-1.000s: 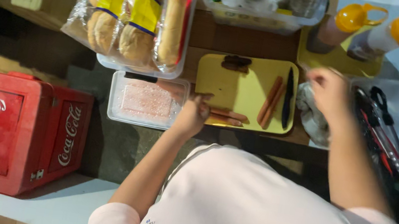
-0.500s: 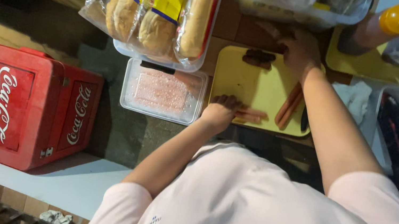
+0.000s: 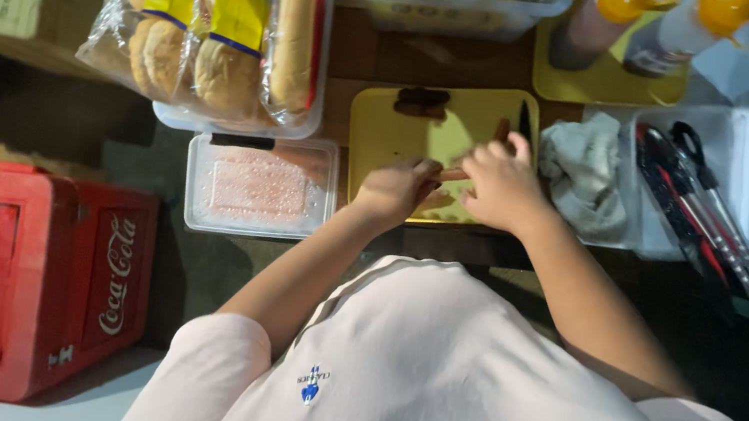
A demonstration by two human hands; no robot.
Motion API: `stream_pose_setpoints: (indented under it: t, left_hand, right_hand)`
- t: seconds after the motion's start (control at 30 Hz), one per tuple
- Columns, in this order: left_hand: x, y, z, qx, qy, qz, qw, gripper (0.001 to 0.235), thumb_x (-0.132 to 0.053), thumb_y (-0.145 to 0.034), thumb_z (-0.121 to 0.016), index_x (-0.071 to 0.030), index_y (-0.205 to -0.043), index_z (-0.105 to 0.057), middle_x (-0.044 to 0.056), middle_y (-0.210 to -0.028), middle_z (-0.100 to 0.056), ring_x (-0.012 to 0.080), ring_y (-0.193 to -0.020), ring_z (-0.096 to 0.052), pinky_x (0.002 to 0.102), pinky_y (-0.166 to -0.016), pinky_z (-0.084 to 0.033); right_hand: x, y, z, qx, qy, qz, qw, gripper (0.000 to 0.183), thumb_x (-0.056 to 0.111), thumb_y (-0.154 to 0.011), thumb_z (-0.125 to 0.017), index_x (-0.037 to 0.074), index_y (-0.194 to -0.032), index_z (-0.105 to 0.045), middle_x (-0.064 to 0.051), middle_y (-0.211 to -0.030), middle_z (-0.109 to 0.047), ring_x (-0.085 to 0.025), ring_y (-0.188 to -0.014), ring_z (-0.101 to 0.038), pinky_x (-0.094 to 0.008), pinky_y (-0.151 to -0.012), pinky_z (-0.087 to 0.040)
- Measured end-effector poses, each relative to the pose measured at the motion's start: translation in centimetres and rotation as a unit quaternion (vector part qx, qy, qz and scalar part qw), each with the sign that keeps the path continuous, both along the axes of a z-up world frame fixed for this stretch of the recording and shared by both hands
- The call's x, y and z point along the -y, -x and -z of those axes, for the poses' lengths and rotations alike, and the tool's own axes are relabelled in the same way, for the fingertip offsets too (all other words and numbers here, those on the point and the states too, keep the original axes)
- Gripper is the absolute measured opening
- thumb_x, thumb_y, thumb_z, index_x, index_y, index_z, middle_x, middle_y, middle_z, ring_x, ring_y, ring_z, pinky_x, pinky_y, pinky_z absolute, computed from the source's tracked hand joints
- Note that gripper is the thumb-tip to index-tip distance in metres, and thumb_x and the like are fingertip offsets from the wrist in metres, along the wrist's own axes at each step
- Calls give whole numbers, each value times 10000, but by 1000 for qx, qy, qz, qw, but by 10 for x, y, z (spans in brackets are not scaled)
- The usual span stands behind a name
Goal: The person retrieves sausages from a plastic container and places them on a yellow cutting board. Using a knife, the person slices the sausages into smaller pieces. The sliced pieces remain on the cutting board.
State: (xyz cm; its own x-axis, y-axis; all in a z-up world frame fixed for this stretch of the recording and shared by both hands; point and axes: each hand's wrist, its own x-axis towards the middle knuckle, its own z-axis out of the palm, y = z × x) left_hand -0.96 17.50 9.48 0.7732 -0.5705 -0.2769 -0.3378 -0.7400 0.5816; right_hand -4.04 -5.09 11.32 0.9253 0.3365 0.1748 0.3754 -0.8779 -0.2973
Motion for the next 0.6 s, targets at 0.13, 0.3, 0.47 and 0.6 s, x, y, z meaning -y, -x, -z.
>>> stream_pose_setpoints:
  t: [0.13,0.3,0.47,0.6]
  left_hand:
    - [12,-22,-20,-1,226,-103,969,561,-395,-842,-721,-170,-1325,-546,25,-1166,-701,250,-1036,-669,456,-1024,-440]
    - [67,-14,6,-368,687,-258,570,312,-325,-1111,-471,-55,-1214,-588,101,-916,-672,222,-887,-639,361,-897,-513]
    - [79,-11,24,-359,574,-314,666,346,-348,-1098,-425,-50,-1039,-591,54,-826,-647,223,-665,-535,339,-610,-448]
    - [79,7,25,-355,548,-262,711,354,-380,-1082,-494,-67,-1114,-656,46,-784,-555,148,-726,-531,282,-654,-423]
  right_hand:
    - [5,12,-23,-265,-37,100,958,175,196,-982,-562,50,-1069,-602,-185,-914,-703,-379,-829,-706,-507,-762,-538]
    - [-15,40,-9,-221,-233,138,937,198,206,-1021,-564,10,-1050,-573,-239,-835,-661,-426,-809,-660,-509,-679,-504]
    - [-25,48,7,-206,-352,114,906,145,143,-1010,-544,14,-946,-555,-167,-739,-614,-308,-683,-625,-454,-648,-492]
    - [-16,45,5,-267,-392,149,868,154,143,-1021,-528,25,-928,-562,-91,-709,-601,-195,-615,-576,-383,-569,-464]
